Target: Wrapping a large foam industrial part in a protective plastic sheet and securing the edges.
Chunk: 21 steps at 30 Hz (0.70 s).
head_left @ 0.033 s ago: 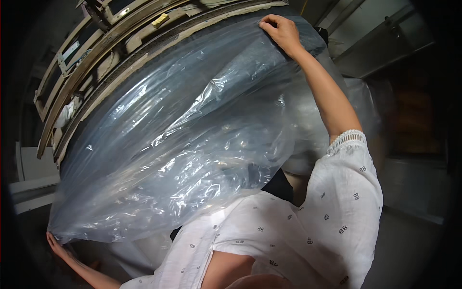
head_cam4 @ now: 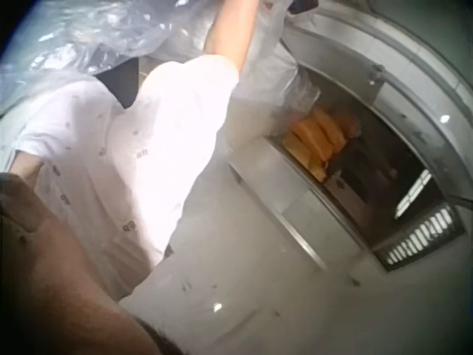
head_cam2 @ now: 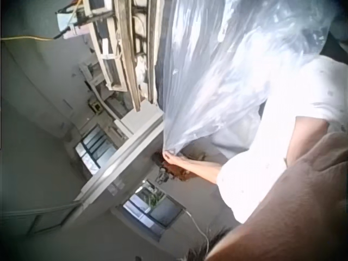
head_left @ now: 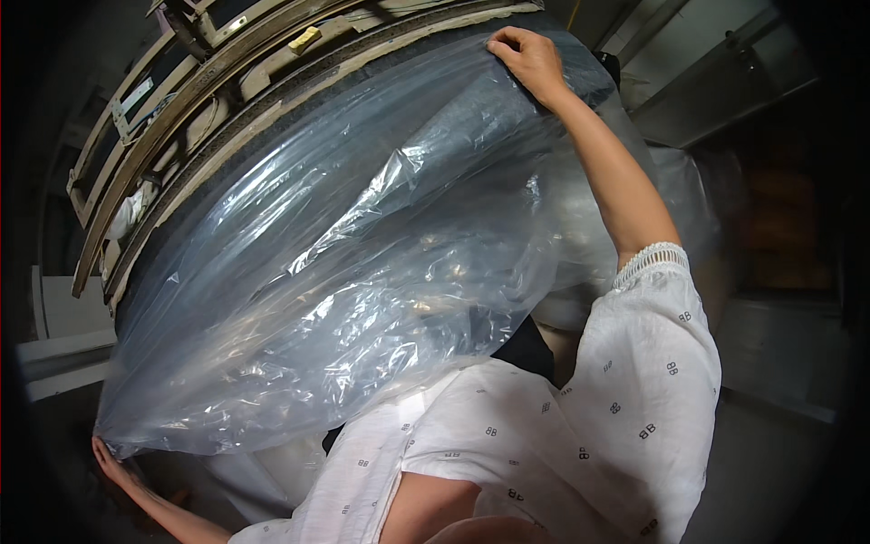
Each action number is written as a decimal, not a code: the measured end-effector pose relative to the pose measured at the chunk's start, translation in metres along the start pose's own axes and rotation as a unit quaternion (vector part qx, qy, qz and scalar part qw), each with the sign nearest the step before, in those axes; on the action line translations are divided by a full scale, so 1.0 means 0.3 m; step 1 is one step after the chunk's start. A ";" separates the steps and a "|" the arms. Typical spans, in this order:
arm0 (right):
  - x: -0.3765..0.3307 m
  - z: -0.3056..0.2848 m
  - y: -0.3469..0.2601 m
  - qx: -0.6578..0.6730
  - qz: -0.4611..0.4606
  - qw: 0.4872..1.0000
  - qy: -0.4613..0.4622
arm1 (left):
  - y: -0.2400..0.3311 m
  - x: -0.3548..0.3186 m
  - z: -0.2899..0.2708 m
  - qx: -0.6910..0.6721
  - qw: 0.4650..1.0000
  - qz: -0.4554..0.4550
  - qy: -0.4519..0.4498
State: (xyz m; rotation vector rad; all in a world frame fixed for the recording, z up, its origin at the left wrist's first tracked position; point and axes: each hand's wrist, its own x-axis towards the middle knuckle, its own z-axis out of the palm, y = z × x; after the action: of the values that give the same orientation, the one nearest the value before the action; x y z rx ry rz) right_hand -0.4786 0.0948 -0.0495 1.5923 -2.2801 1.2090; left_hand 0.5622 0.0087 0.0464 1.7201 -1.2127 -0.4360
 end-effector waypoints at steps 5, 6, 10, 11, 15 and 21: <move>0.064 0.184 -0.016 0.021 -0.002 1.000 0.000 | -0.120 -0.150 -0.554 -0.674 0.559 -0.376 -0.303; 0.049 0.087 -0.009 -0.054 0.013 0.998 0.022 | -0.234 -0.138 -0.155 -0.501 0.753 -0.328 -0.272; 0.068 0.097 -0.012 -0.107 0.017 0.994 0.023 | -0.153 -0.322 -0.128 -0.019 0.991 -0.113 -0.064; 0.070 0.105 -0.015 -0.104 0.016 0.994 0.019 | -0.165 -0.345 -0.141 -0.021 0.988 -0.136 -0.074; 0.086 0.123 -0.016 -0.091 0.022 0.995 -0.022 | -0.255 -0.342 -0.161 -0.014 0.981 -0.179 -0.080; 0.246 -0.005 0.011 0.082 -0.068 0.993 0.052 | -0.237 -0.054 0.104 -0.099 0.993 -0.045 -0.036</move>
State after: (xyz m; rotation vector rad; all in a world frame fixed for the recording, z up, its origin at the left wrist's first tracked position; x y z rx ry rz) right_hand -0.5145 0.0415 -0.0134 1.6653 -2.0195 1.4392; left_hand 0.5701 0.0112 -0.0325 1.6037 -1.1056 -0.6561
